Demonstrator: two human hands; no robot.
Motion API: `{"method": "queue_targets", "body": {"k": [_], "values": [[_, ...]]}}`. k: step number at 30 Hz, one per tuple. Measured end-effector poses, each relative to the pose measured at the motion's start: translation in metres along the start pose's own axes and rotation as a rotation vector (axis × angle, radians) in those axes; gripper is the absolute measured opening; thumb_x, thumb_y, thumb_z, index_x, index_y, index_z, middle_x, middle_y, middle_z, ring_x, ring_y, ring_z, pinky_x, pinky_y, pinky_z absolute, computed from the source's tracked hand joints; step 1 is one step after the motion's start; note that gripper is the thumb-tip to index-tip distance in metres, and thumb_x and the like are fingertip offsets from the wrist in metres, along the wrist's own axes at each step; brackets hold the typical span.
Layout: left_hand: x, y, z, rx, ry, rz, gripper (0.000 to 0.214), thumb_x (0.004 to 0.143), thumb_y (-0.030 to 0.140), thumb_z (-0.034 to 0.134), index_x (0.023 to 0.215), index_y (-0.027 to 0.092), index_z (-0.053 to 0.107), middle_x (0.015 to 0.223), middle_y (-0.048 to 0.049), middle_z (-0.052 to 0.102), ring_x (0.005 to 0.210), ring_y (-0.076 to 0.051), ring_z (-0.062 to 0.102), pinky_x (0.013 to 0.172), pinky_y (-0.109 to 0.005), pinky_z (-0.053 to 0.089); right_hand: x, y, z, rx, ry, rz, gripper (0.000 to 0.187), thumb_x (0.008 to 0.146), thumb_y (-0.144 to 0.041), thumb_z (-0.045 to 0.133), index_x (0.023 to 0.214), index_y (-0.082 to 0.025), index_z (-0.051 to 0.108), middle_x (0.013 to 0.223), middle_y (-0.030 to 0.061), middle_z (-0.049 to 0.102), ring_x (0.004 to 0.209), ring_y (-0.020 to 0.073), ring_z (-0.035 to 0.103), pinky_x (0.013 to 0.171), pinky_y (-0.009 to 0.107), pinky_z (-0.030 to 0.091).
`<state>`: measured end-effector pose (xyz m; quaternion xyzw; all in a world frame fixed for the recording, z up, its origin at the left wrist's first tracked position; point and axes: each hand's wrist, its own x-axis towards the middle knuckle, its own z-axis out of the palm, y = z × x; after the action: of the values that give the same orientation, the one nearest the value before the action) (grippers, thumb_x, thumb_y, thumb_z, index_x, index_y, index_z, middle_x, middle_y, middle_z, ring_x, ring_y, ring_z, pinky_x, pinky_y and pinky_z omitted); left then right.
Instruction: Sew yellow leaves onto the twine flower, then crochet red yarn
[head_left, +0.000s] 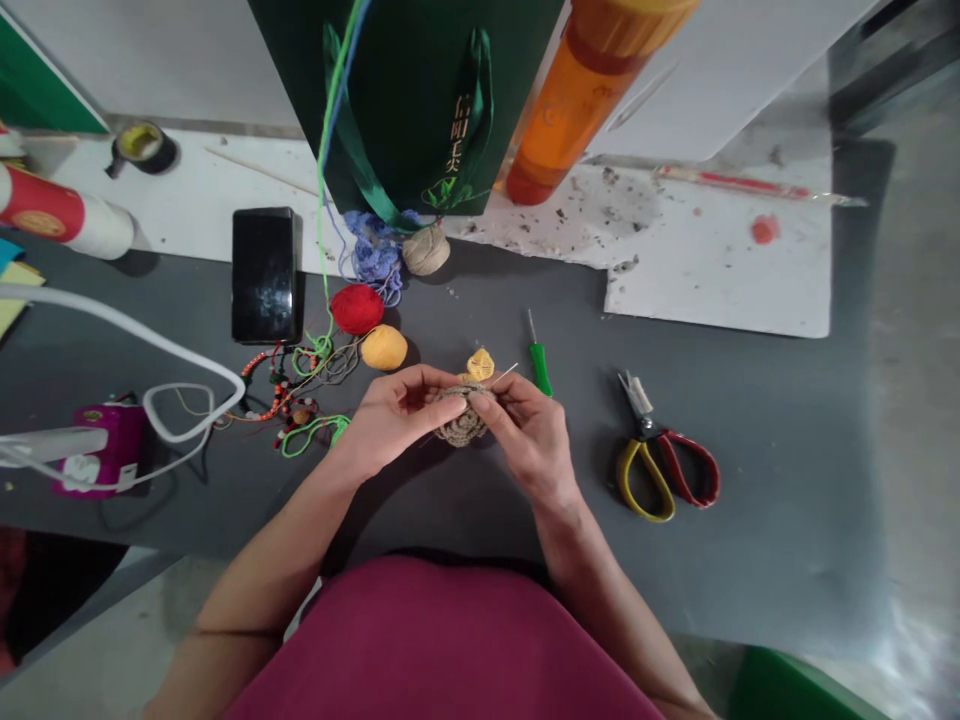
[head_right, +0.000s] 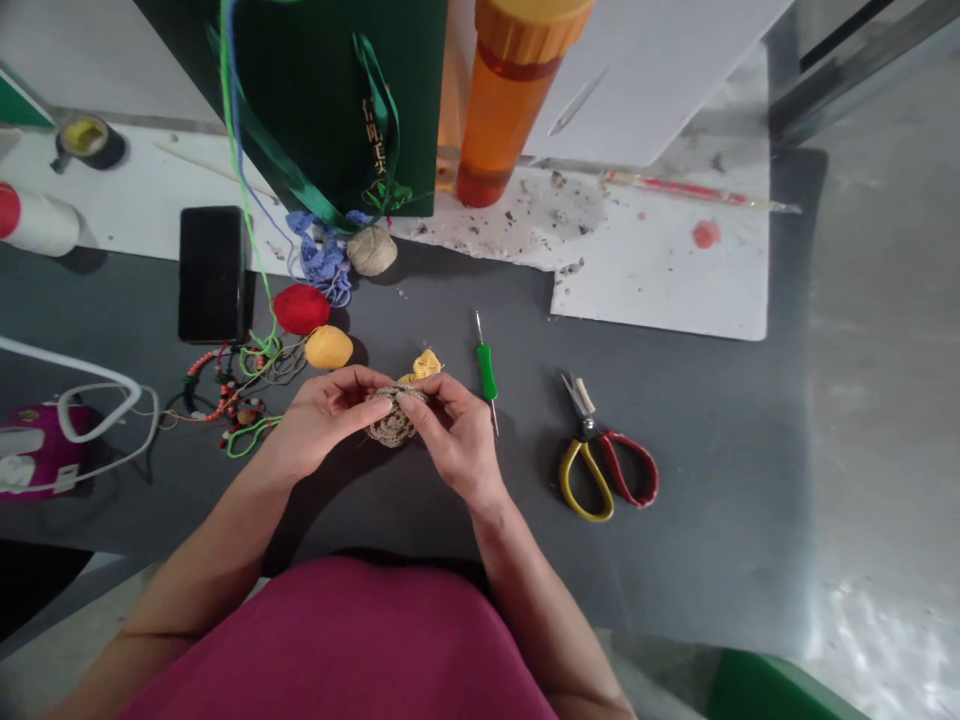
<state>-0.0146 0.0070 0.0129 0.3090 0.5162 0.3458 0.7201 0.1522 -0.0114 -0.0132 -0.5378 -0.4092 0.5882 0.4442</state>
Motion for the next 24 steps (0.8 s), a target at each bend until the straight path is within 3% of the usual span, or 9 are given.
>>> {"method": "queue_targets", "body": {"k": [5,8,11,15,18,21,24], "values": [[0.004,-0.008,0.001,-0.058,0.136,0.081,0.034,0.067,0.044,0.089,0.080,0.017,0.074,0.076,-0.0014,0.074,0.069,-0.012,0.065,0.070,-0.026,0.053,0.000,0.001,0.003,0.079,-0.044,-0.005,0.036,0.087,-0.058,0.070,0.088,-0.022,0.070,0.077,-0.0003,0.069,0.067,0.0128,0.060,0.064,0.028,0.053],[0.006,-0.011,0.001,-0.112,0.208,0.134,0.039,0.064,0.047,0.091,0.080,0.016,0.074,0.076,-0.0013,0.074,0.071,-0.011,0.065,0.071,-0.024,0.053,0.003,0.004,0.003,0.147,-0.038,0.057,0.038,0.082,-0.059,0.076,0.086,-0.022,0.067,0.073,-0.0011,0.068,0.061,0.0118,0.058,0.058,0.026,0.051],[0.006,-0.010,0.001,-0.155,0.157,0.098,0.042,0.063,0.048,0.092,0.083,0.016,0.074,0.080,-0.0021,0.074,0.073,-0.012,0.065,0.072,-0.024,0.054,0.006,0.004,-0.002,0.132,-0.017,0.077,0.040,0.078,-0.058,0.080,0.081,-0.021,0.066,0.067,-0.0019,0.065,0.057,0.0115,0.056,0.053,0.026,0.049],[0.005,-0.010,0.003,-0.152,0.069,0.047,0.044,0.063,0.039,0.093,0.095,0.016,0.073,0.090,-0.0045,0.076,0.082,-0.015,0.068,0.078,-0.028,0.055,0.005,0.001,-0.005,0.051,-0.039,0.068,0.036,0.083,-0.056,0.076,0.084,-0.021,0.068,0.067,-0.0025,0.064,0.058,0.0113,0.057,0.056,0.026,0.050],[0.006,-0.012,0.003,-0.170,0.107,0.074,0.042,0.061,0.035,0.094,0.092,0.016,0.072,0.088,-0.0034,0.076,0.082,-0.016,0.068,0.079,-0.029,0.055,0.002,0.000,-0.003,0.069,-0.015,0.035,0.037,0.085,-0.058,0.073,0.096,-0.023,0.068,0.074,-0.0016,0.068,0.065,0.0126,0.062,0.061,0.027,0.053],[0.007,-0.013,0.002,-0.196,0.172,0.093,0.039,0.060,0.031,0.095,0.087,0.017,0.070,0.083,0.0004,0.073,0.076,-0.012,0.066,0.075,-0.025,0.054,0.001,-0.001,0.000,0.081,-0.044,0.064,0.041,0.075,-0.052,0.085,0.097,-0.022,0.067,0.084,0.0011,0.073,0.071,0.0148,0.067,0.067,0.029,0.057],[0.007,-0.009,0.001,-0.242,0.116,0.033,0.039,0.060,0.032,0.095,0.084,0.016,0.068,0.080,0.0008,0.072,0.074,-0.010,0.066,0.072,-0.023,0.054,0.003,-0.001,-0.001,0.114,-0.048,0.111,0.039,0.073,-0.052,0.085,0.091,-0.021,0.070,0.080,0.0016,0.073,0.065,0.0138,0.065,0.061,0.028,0.056]]}}
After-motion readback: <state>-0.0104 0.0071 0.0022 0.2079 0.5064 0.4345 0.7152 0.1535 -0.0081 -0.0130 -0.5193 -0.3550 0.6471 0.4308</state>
